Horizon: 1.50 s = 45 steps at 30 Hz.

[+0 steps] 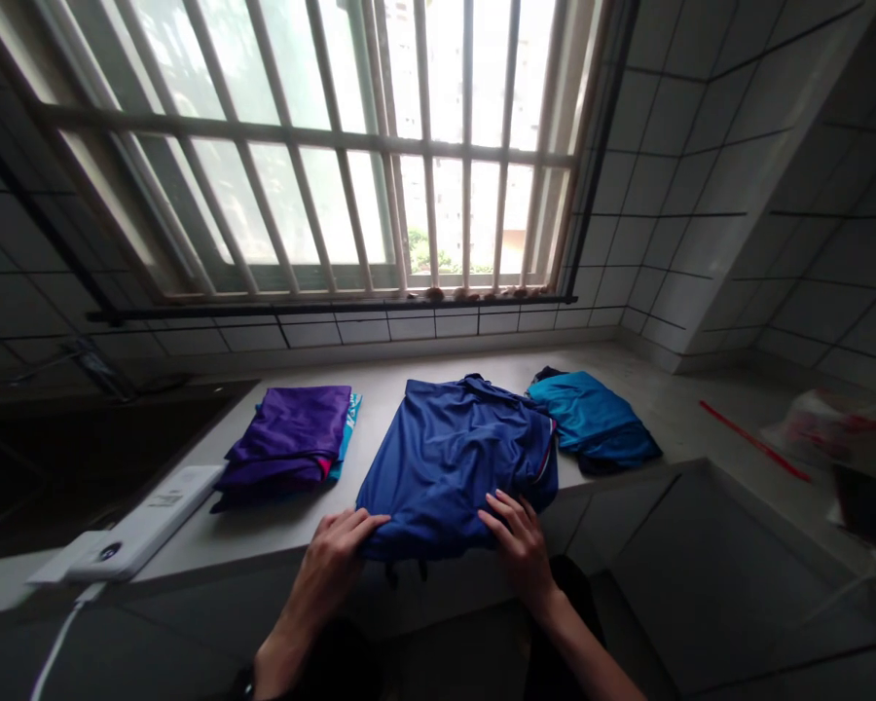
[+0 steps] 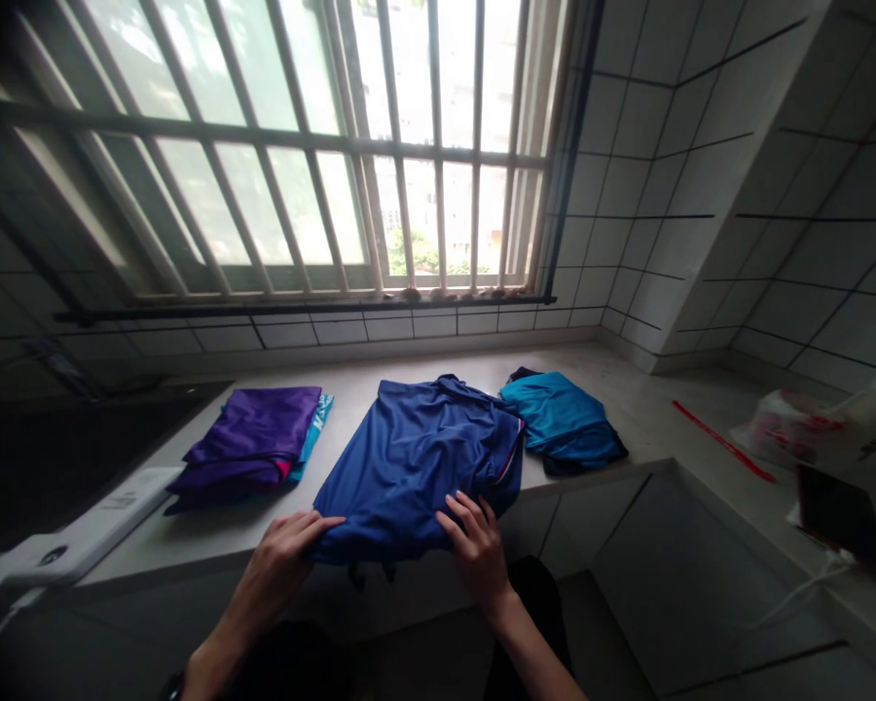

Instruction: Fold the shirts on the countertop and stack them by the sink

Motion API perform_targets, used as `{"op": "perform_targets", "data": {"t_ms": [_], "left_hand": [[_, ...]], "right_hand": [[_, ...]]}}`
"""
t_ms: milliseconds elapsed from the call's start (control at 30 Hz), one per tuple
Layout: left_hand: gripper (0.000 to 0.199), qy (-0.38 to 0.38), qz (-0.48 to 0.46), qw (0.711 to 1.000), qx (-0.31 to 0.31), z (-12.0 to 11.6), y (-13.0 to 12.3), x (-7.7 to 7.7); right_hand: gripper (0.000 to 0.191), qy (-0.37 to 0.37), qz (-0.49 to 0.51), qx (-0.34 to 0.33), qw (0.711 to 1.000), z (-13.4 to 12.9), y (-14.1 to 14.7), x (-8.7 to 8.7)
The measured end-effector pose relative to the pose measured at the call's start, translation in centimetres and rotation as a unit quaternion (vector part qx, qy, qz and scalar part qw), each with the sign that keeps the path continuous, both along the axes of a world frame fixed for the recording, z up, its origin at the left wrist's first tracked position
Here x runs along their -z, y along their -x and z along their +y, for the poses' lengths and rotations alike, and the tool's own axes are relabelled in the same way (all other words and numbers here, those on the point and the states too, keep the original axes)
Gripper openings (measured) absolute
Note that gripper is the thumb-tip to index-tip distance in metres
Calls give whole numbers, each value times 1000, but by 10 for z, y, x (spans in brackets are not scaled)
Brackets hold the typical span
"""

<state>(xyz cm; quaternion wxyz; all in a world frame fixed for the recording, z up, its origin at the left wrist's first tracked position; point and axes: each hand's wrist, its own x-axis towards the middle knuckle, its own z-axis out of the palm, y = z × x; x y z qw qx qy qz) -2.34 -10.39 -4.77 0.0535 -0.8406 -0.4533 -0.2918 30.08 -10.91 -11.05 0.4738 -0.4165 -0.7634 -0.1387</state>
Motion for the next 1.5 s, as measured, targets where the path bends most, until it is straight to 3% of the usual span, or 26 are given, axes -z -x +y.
{"op": "perform_targets", "data": {"t_ms": [67, 133, 200, 267, 400, 433, 500, 567, 633, 700, 767, 833, 900, 1000, 1100, 1200, 1267, 1333, 1367, 1433, 1500], "left_hand": [[46, -8, -20, 999, 24, -9, 8, -3], [38, -9, -44, 998, 47, -18, 15, -12], [32, -3, -79, 996, 46, -21, 17, -34], [28, 6, -118, 993, 13, -13, 13, -68], [25, 41, -109, 991, -68, 38, -18, -150], [26, 68, -97, 989, -87, 56, -29, -165], [29, 87, -65, 986, -126, 88, -49, -181], [40, 38, -36, 986, -159, 111, -64, -175], [48, 40, -10, 988, -146, 121, -74, -149], [48, 84, 18, 992, -96, 122, -79, -113], [47, 132, 45, 988, -67, 116, -82, -76], [46, 144, 58, 985, -74, 110, -83, -47], [45, 132, 51, 986, -90, 106, -83, -30], [46, 128, 26, 987, -94, 106, -81, -21], [45, 137, 0, 987, -89, 109, -79, -21], [43, 140, -20, 986, -90, 112, -78, -21], [43, 141, -28, 985, -94, 112, -78, -20], [43, 140, -32, 985, -95, 112, -79, -19], [42, 140, -34, 985, -94, 112, -79, -18], [42, 137, -38, 986, -90, 111, -79, -18], [42, 138, -41, 986, -87, 110, -79, -20]], "right_hand": [[50, 18, 32, -29, 999, -8, -9, -19], [45, 89, 60, -63, 992, -19, -21, -46], [38, 177, 82, -103, 975, -23, -34, -79], [30, 253, 103, -124, 954, -13, -46, -116], [26, 330, 99, -107, 933, 48, -58, -181], [26, 344, 91, -78, 931, 65, -59, -193], [34, 324, 85, 52, 941, 91, -57, -209], [43, 258, 87, 143, 951, 100, -52, -213], [42, 218, 79, 129, 964, 91, -47, -205], [38, 247, 36, 52, 967, 71, -41, -190], [44, 303, -38, 14, 952, 47, -36, -171], [69, 348, -108, 49, 930, 31, -32, -156], [67, 367, -158, 101, 911, 28, -31, -148], [28, 372, -181, 55, 909, 54, -38, -157], [21, 384, -132, -10, 914, 100, -55, -183], [26, 388, -103, 153, 903, 139, -68, -208], [33, 347, -89, 274, 892, 148, -69, -218], [41, 295, -71, 305, 903, 142, -62, -219], [43, 276, -68, 276, 918, 134, -57, -217], [41, 265, -83, 157, 948, 116, -45, -207], [34, 294, -108, 59, 948, 98, -33, -190]]}}
